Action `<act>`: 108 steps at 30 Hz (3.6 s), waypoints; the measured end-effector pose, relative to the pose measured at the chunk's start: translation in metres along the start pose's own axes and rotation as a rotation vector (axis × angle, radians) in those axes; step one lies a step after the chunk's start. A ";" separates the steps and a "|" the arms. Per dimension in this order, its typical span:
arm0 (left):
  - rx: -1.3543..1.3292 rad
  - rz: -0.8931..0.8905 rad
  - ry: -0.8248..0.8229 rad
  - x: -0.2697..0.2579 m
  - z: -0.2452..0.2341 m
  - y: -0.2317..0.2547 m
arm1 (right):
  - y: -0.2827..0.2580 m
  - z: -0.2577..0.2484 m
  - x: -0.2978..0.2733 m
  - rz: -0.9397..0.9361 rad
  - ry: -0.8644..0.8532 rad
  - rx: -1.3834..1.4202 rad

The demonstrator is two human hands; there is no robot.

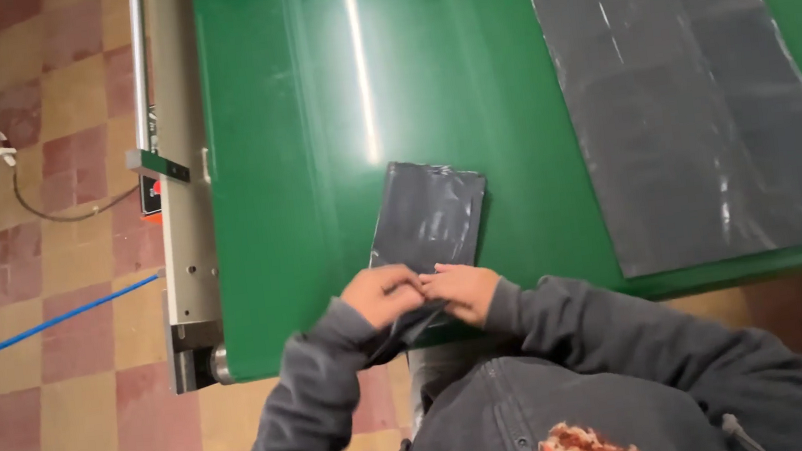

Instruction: Folding plastic bags from a conveyor belt and organizing them into a red plastic crate.

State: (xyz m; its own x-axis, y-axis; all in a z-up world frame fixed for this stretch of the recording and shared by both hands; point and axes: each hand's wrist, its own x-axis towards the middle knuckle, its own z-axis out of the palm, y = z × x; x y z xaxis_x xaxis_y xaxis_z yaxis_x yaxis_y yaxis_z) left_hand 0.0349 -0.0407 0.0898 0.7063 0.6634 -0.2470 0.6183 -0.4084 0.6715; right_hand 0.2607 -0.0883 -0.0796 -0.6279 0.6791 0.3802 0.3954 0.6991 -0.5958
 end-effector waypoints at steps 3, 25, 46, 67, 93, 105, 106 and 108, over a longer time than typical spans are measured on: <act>-0.913 -0.220 0.045 0.037 -0.004 -0.059 | 0.029 -0.004 -0.011 0.579 0.022 0.312; 0.357 0.311 0.440 0.149 0.094 0.134 | 0.065 -0.304 -0.270 1.505 0.405 -0.986; -0.152 0.378 0.178 0.112 0.081 0.150 | 0.002 -0.353 -0.335 0.827 0.779 0.596; -0.430 -0.180 0.729 0.341 0.105 -0.007 | 0.271 -0.368 -0.139 1.139 0.517 -0.382; -1.755 -0.240 0.187 0.292 0.119 0.004 | 0.069 -0.342 -0.159 0.421 0.557 -0.554; -0.984 -0.102 0.696 0.251 0.107 0.076 | 0.014 -0.298 -0.163 0.444 0.350 -0.666; -0.415 0.090 0.786 0.244 0.102 0.101 | 0.015 -0.294 -0.150 0.420 0.346 -0.605; 0.160 0.265 0.827 0.234 0.111 0.129 | 0.020 -0.277 -0.136 0.398 0.338 -0.543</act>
State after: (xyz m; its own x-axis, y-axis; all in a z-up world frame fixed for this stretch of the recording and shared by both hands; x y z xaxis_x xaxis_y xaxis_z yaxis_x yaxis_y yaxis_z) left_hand 0.3179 -0.0075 0.0409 0.3960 0.7502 0.5294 0.5540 -0.6550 0.5139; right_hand 0.5400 -0.1044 0.0530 -0.1631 0.8740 0.4578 0.8794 0.3392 -0.3341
